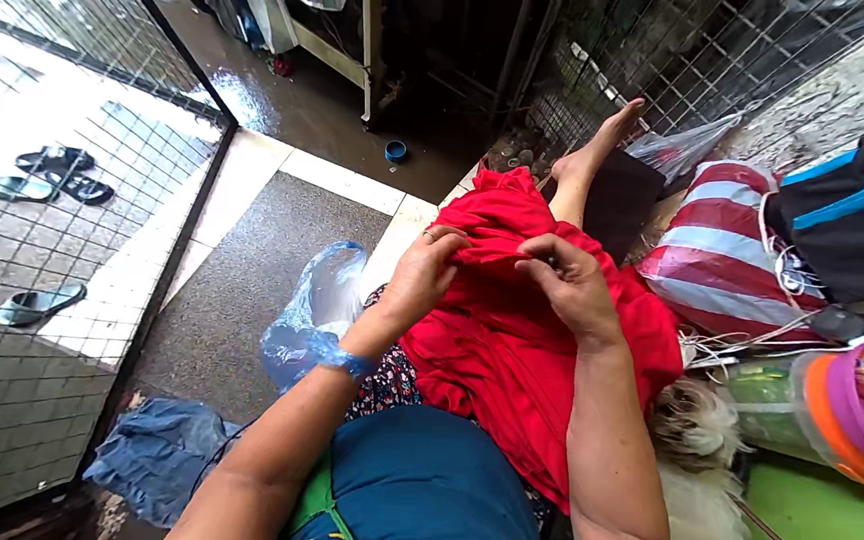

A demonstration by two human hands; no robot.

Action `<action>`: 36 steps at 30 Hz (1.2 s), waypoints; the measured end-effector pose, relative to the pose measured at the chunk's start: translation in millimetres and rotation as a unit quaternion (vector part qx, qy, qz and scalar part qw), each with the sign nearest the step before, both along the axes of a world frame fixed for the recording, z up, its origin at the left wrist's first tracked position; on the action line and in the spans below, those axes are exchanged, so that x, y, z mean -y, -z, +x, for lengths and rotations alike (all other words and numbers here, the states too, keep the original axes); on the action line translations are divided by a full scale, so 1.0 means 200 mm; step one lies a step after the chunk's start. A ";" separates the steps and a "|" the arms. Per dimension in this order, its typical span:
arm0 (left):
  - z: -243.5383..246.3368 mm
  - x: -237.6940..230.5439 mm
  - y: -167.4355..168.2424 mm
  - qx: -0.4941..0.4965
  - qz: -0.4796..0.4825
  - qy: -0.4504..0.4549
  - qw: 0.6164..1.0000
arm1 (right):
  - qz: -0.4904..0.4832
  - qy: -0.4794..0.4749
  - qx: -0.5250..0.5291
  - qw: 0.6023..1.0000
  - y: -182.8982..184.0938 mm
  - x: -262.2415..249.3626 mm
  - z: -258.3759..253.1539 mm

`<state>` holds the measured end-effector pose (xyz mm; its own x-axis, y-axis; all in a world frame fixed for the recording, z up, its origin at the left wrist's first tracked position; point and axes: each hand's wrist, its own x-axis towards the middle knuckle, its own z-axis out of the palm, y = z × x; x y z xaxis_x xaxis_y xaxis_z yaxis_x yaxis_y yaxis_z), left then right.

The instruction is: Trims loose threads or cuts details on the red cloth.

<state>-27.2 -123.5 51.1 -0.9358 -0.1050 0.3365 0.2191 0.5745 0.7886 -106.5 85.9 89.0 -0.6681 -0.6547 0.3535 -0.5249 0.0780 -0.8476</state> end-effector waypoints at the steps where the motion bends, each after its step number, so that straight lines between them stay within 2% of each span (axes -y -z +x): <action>1: 0.02 -0.02 -0.04 -0.019 0.029 0.032 0.999 | -0.048 0.001 0.009 0.999 0.00 -0.05 -0.03; 3: 0.10 -0.07 -0.14 -0.019 0.123 0.105 0.987 | -0.139 -0.001 0.039 0.990 0.01 -0.13 -0.09; 5: 0.16 -0.14 -0.18 0.025 0.202 0.143 0.969 | -0.149 0.010 0.046 0.988 0.00 -0.18 -0.10; 7: 0.18 -0.18 -0.12 0.108 0.199 0.126 0.966 | -0.027 0.068 0.017 0.997 -0.01 -0.22 -0.08; 9: 0.17 -0.19 -0.03 0.231 0.184 0.120 0.948 | 0.112 0.115 0.021 0.987 0.02 -0.23 -0.07; 10: 0.17 -0.18 0.00 0.269 0.177 0.119 0.939 | 0.155 0.132 0.031 0.978 0.04 -0.23 -0.06; 12: 0.17 -0.17 0.00 0.294 0.171 0.112 0.934 | 0.174 0.153 0.042 0.972 0.07 -0.22 -0.07; 15: 0.18 -0.16 -0.03 0.239 0.136 0.058 0.960 | 0.139 0.187 -0.004 0.973 0.06 -0.19 -0.05; 19: 0.16 -0.17 0.03 0.014 0.009 -0.006 1.000 | 0.099 0.211 -0.170 0.957 0.00 -0.14 0.04; 21: 0.12 -0.21 0.06 -0.072 -0.014 -0.007 0.997 | 0.068 0.181 -0.175 0.965 -0.02 -0.12 0.08; 23: 0.10 -0.25 0.07 -0.076 -0.041 -0.009 0.996 | 0.079 0.141 -0.125 0.979 -0.03 -0.12 0.10; 27: 0.07 -0.28 0.11 -0.035 -0.067 -0.036 0.997 | 0.182 0.095 -0.055 0.977 -0.01 -0.14 0.10; 31: 0.09 -0.24 0.08 0.029 0.003 0.017 0.999 | 0.187 0.074 -0.082 0.976 -0.01 -0.16 0.10; 34: 0.10 -0.22 0.07 0.065 0.051 0.021 0.996 | 0.214 0.072 -0.126 0.966 -0.01 -0.15 0.12; 36: 0.11 -0.22 0.06 0.061 0.049 0.015 0.997 | 0.239 0.084 -0.162 0.954 -0.01 -0.12 0.14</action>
